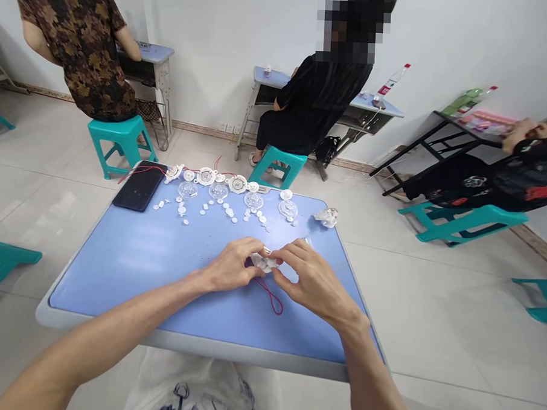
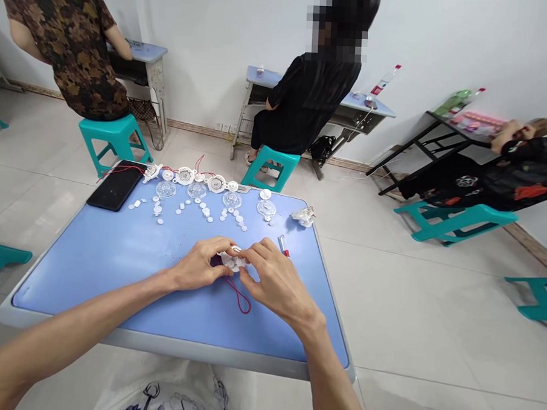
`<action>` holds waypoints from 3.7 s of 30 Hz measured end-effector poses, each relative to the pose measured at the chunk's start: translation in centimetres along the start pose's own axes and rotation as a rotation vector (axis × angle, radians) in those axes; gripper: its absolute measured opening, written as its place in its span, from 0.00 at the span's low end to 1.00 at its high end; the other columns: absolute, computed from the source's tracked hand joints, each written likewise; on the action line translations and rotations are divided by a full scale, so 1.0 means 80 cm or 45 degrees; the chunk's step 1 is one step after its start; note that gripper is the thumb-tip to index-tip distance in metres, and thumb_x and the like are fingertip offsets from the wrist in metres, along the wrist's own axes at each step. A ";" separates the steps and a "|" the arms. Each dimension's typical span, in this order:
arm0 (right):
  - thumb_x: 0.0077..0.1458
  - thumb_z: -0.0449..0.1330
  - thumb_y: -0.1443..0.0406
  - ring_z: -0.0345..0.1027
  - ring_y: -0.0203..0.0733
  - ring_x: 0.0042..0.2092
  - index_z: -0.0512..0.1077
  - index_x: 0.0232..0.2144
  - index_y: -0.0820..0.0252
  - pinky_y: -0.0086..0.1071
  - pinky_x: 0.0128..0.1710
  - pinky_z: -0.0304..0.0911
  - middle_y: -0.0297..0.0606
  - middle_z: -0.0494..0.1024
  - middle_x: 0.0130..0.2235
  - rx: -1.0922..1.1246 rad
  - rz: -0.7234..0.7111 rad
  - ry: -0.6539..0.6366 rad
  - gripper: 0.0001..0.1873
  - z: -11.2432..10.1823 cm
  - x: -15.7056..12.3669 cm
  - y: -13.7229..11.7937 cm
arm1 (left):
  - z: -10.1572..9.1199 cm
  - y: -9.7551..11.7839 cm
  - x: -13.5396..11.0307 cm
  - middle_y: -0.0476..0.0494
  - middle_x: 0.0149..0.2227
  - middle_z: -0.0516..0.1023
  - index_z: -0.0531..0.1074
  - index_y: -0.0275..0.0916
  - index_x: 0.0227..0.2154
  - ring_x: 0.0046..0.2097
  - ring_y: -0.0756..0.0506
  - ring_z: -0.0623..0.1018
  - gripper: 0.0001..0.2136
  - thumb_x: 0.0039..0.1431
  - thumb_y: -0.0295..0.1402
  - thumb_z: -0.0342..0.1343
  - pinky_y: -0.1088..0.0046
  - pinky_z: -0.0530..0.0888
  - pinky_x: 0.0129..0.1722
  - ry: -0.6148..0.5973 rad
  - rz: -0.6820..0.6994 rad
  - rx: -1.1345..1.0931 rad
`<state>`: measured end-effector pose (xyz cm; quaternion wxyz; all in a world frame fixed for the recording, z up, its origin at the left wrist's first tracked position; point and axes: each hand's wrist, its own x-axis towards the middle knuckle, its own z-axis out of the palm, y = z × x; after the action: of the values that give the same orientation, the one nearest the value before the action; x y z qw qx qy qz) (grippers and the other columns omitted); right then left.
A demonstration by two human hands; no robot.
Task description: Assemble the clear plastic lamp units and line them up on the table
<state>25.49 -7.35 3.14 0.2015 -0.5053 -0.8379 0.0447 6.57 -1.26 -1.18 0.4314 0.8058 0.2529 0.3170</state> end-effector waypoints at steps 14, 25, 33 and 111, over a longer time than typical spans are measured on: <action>0.56 0.58 0.69 0.66 0.49 0.40 0.70 0.39 0.56 0.41 0.36 0.66 0.40 0.77 0.36 -0.023 -0.005 0.035 0.08 -0.001 0.003 0.000 | 0.002 -0.001 0.000 0.45 0.42 0.76 0.70 0.38 0.37 0.41 0.47 0.74 0.11 0.50 0.22 0.59 0.72 0.70 0.42 0.014 0.020 -0.007; 0.58 0.56 0.71 0.66 0.46 0.42 0.70 0.44 0.57 0.42 0.40 0.68 0.40 0.78 0.40 0.079 -0.066 0.078 0.11 0.003 0.002 0.005 | 0.001 0.000 0.000 0.46 0.40 0.76 0.70 0.39 0.36 0.40 0.46 0.74 0.10 0.50 0.23 0.60 0.72 0.70 0.41 0.007 0.000 -0.006; 0.60 0.57 0.69 0.66 0.45 0.40 0.72 0.45 0.57 0.40 0.38 0.68 0.40 0.78 0.39 0.067 -0.070 0.075 0.11 0.005 -0.003 0.012 | 0.001 -0.002 0.000 0.45 0.42 0.76 0.71 0.39 0.37 0.42 0.46 0.75 0.11 0.50 0.22 0.61 0.71 0.70 0.42 0.019 0.014 -0.012; 0.57 0.56 0.56 0.70 0.41 0.31 0.75 0.41 0.59 0.39 0.32 0.70 0.42 0.76 0.39 -0.030 0.695 0.467 0.16 0.032 -0.022 0.111 | -0.002 -0.003 -0.001 0.44 0.44 0.77 0.72 0.39 0.37 0.42 0.45 0.76 0.10 0.50 0.24 0.62 0.70 0.71 0.42 0.004 0.004 0.055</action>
<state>32.54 -4.22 -2.19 0.3238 -0.7130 -0.6219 -0.0042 6.35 -1.07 -1.35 0.4132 0.8148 0.2591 0.3133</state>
